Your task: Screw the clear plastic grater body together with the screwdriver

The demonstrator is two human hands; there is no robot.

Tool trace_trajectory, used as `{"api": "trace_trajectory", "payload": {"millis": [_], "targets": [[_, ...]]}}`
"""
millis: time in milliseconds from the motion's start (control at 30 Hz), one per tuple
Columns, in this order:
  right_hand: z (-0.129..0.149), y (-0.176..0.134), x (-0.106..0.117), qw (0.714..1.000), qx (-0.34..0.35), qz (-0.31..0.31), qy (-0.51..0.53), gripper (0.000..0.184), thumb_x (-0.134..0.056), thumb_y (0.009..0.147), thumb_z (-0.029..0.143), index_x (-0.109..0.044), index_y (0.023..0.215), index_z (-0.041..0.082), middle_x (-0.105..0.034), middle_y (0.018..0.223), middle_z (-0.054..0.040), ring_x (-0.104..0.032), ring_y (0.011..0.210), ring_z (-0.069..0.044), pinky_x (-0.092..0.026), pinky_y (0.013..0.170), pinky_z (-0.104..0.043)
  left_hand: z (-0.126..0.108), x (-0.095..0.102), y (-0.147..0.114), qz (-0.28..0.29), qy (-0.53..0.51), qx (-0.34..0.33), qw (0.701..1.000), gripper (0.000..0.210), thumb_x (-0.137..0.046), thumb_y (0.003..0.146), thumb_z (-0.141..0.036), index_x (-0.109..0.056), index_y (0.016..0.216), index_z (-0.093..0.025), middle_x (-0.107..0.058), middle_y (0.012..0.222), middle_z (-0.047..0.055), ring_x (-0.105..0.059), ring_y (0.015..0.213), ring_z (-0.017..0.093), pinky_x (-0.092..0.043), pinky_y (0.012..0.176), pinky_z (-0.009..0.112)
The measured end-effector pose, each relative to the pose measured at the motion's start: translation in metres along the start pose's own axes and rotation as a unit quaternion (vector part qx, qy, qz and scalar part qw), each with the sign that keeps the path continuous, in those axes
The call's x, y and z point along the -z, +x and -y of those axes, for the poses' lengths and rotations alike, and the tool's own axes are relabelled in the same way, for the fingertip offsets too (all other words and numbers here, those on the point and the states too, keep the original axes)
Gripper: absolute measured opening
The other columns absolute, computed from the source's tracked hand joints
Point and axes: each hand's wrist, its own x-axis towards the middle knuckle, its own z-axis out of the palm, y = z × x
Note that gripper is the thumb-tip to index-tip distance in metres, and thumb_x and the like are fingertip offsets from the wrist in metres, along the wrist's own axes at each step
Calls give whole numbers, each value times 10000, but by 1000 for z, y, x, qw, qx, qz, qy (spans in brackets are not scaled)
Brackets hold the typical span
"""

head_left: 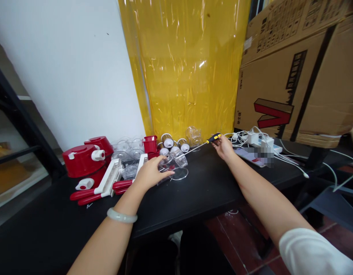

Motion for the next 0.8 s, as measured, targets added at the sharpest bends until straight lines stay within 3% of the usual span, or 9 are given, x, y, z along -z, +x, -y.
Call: {"api": "trace_trajectory", "payload": {"millis": [133, 300, 433, 567, 700, 800], "targets": [[-3, 1, 0, 1000, 2, 5, -23, 27, -565, 820, 239, -543, 836, 238, -736, 855, 15, -645, 718, -123, -497, 606, -225, 0, 0, 0, 2, 3, 0, 1000, 654, -755, 742, -615, -622, 1253, -227, -717, 1201, 104, -674, 1094, 314, -508, 938, 432], [-7, 6, 1, 998, 27, -19, -62, 261, -618, 858, 487, -487, 927, 272, -615, 707, 70, -605, 591, -114, -480, 516, -216, -1, 1, 1, 3, -6, -7, 1000, 628, -760, 744, -595, -624, 1237, -230, -719, 1202, 97, -675, 1088, 307, -510, 936, 432], [-8, 8, 1, 992, 32, -52, -114, 274, -673, 818, 428, -468, 923, 280, -521, 649, 105, -487, 451, -83, -391, 410, -180, -2, 3, 0, 5, -7, -10, 1000, 617, -758, 747, -592, -625, 1231, -234, -717, 1211, 100, -672, 1089, 310, -506, 942, 441], [-6, 10, 2, 994, 35, -64, -79, 166, -607, 821, 327, -459, 862, 263, -505, 651, 93, -514, 489, -89, -401, 415, -178, -2, 3, 0, 3, -10, -11, 1000, 612, -761, 740, -589, -628, 1229, -246, -723, 1195, 98, -676, 1075, 313, -509, 934, 449], [-6, 13, 2, 999, -16, -36, -33, 212, -532, 868, 415, -415, 810, 247, -543, 636, 59, -562, 528, -109, -454, 456, -207, 0, 2, 1, 4, -9, -16, 1000, 607, -760, 750, -585, -625, 1226, -234, -721, 1203, 96, -675, 1081, 309, -511, 935, 439], [-8, 13, 3, 997, 5, -48, -57, 288, -522, 890, 510, -411, 822, 253, -528, 600, 71, -536, 471, -105, -439, 430, -208, 0, 2, 1, 6, -8, -14, 1000, 634, -757, 750, -597, -619, 1241, -219, -718, 1208, 105, -674, 1095, 316, -509, 945, 440]]}}
